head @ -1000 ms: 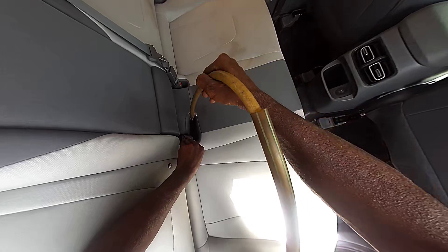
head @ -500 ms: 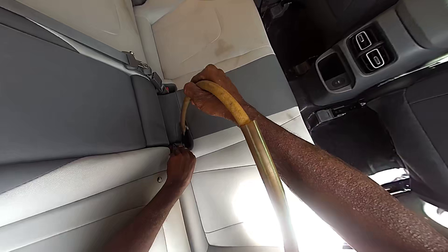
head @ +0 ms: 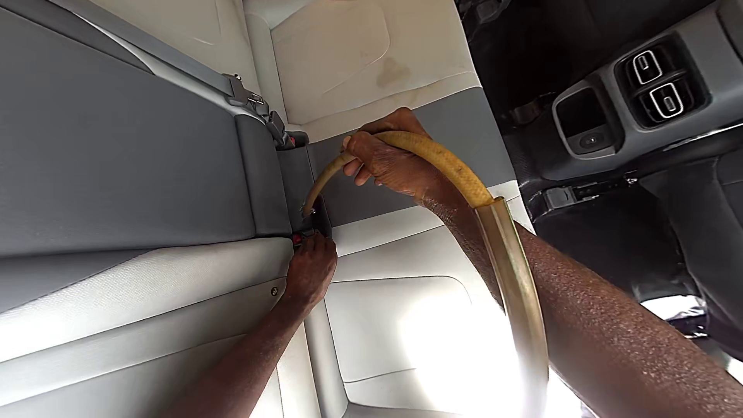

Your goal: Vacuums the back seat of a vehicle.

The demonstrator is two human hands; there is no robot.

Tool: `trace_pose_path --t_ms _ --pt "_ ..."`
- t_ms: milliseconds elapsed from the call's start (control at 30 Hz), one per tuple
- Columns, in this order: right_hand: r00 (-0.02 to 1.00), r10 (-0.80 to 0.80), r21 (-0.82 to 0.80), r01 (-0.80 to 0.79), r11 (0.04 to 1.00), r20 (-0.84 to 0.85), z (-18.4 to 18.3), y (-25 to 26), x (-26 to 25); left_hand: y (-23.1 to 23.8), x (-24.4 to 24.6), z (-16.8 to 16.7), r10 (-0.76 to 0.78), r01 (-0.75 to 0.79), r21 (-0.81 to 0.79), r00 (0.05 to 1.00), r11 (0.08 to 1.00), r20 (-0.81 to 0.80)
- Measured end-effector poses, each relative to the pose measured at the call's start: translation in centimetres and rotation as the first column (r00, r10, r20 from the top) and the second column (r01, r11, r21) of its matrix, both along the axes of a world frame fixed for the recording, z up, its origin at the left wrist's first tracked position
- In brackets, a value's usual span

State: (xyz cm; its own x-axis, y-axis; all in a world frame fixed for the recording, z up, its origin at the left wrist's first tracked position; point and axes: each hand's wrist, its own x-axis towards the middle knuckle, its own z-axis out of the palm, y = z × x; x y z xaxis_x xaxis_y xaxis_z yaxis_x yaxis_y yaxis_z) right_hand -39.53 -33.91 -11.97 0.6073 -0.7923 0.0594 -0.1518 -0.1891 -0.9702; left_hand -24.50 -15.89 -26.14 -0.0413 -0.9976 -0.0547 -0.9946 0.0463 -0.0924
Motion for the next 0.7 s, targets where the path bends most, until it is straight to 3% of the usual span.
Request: trace_pose_path --t_ms 100,333,467,567,700 --pt "0.999 0.007 0.133 -0.014 0.991 0.047 1.0 0.9 0.2 0.0 0.0 0.0 -0.023 0.023 0.044 1.000 0.999 -0.018" --pt "1.000 -0.009 0.162 0.009 0.987 -0.002 0.6 1.3 0.1 -0.2 -0.2 0.5 0.012 -0.005 0.097 0.998 0.995 -0.067" --pt "0.999 0.042 0.133 -0.045 0.990 0.030 0.2 1.8 0.4 -0.1 -0.2 0.7 0.013 -0.011 0.045 0.999 0.999 -0.046" --pt "1.000 0.019 -0.062 -0.018 0.998 0.002 -0.5 1.3 0.9 -0.3 -0.4 1.4 0.084 -0.087 0.154 0.996 0.984 0.030" --pt "0.982 -0.033 -0.363 -0.038 0.931 -0.187 -0.1 0.2 2.4 -0.8 -0.9 2.1 0.133 -0.144 0.198 0.989 0.970 0.068"
